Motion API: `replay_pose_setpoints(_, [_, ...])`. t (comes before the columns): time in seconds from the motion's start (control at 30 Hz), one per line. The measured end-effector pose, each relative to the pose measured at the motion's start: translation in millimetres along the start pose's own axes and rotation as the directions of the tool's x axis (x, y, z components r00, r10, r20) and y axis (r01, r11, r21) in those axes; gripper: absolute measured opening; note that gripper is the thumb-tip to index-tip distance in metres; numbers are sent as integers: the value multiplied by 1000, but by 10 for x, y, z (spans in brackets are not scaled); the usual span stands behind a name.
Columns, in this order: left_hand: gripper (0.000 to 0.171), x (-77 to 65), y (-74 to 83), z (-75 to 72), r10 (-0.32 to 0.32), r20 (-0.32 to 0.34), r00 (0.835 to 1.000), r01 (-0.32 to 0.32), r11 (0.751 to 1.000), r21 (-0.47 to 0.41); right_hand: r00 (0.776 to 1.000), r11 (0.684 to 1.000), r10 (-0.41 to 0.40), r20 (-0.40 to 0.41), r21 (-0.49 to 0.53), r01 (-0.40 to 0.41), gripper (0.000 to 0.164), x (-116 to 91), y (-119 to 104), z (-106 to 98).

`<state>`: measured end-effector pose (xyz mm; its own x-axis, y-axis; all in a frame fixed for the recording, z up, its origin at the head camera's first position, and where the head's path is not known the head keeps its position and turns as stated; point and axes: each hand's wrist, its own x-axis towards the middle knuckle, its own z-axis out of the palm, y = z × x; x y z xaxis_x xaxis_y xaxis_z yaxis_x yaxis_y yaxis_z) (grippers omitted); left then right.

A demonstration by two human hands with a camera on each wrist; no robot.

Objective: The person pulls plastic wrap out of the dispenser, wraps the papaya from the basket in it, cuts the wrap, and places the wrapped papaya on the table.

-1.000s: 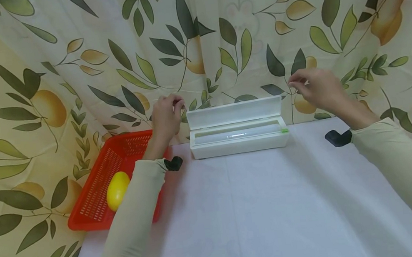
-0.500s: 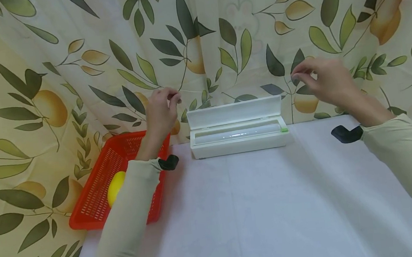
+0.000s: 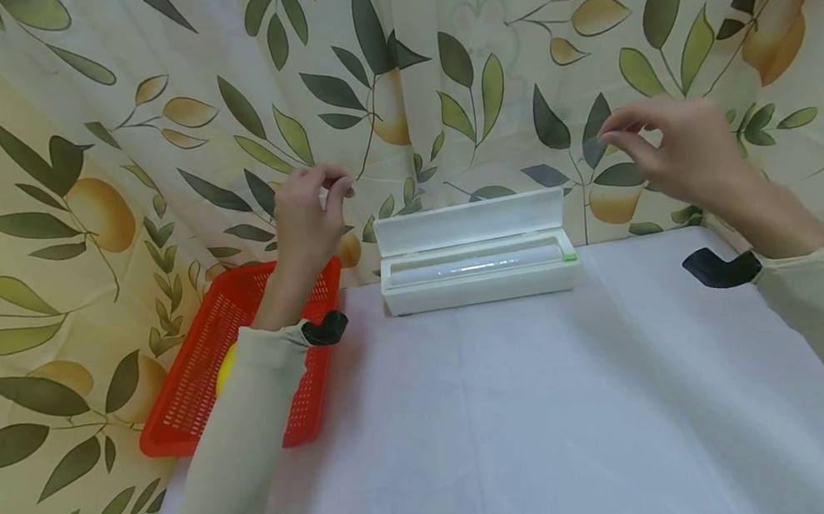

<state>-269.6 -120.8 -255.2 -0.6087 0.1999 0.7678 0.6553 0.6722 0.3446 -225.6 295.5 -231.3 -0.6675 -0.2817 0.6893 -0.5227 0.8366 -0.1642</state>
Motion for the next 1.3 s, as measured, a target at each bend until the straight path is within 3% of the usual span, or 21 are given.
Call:
replay_pose_setpoints(0.17, [13,-1,61,-84,68,-52,996,-69,997,-28,999,1000,-5,-33,11,5,12,-40,-87,-110])
replay_pose_setpoints(0.43, [12,-19,142,-240,181,-106,978,-186,982,-37,988,995,-89,-129,33,94,13,-105,-194,-267])
replay_pose_setpoints(0.63, [14,-163,258,-367,192,-115,975,-197,980,-33,983,993,-115,-141,-2,116,17,-241,-285,-376])
replay_pose_setpoints(0.8, [15,-332,361,-477,216,-117,969,-220,975,-31,978,988,-154,-140,1,156,14,-438,-372,-458])
replay_pose_setpoints(0.97, [11,-529,449,-537,241,-135,961,-247,969,-27,974,981,-193,-119,7,195,68,-608,-447,-525])
replay_pose_setpoints(1.0, [9,-580,471,-541,239,-142,961,-246,969,-31,975,981,-196,-107,-4,196,72,-649,-466,-533])
replay_pose_setpoints(1.23, [13,-1052,564,-570,224,-122,967,-234,970,-73,978,983,-166,-126,52,174,69,-1071,-610,-476])
replay_pose_setpoints(1.3, [8,-1209,564,-576,237,-109,965,-247,966,-82,981,982,-165,-98,74,173,68,-1194,-643,-465])
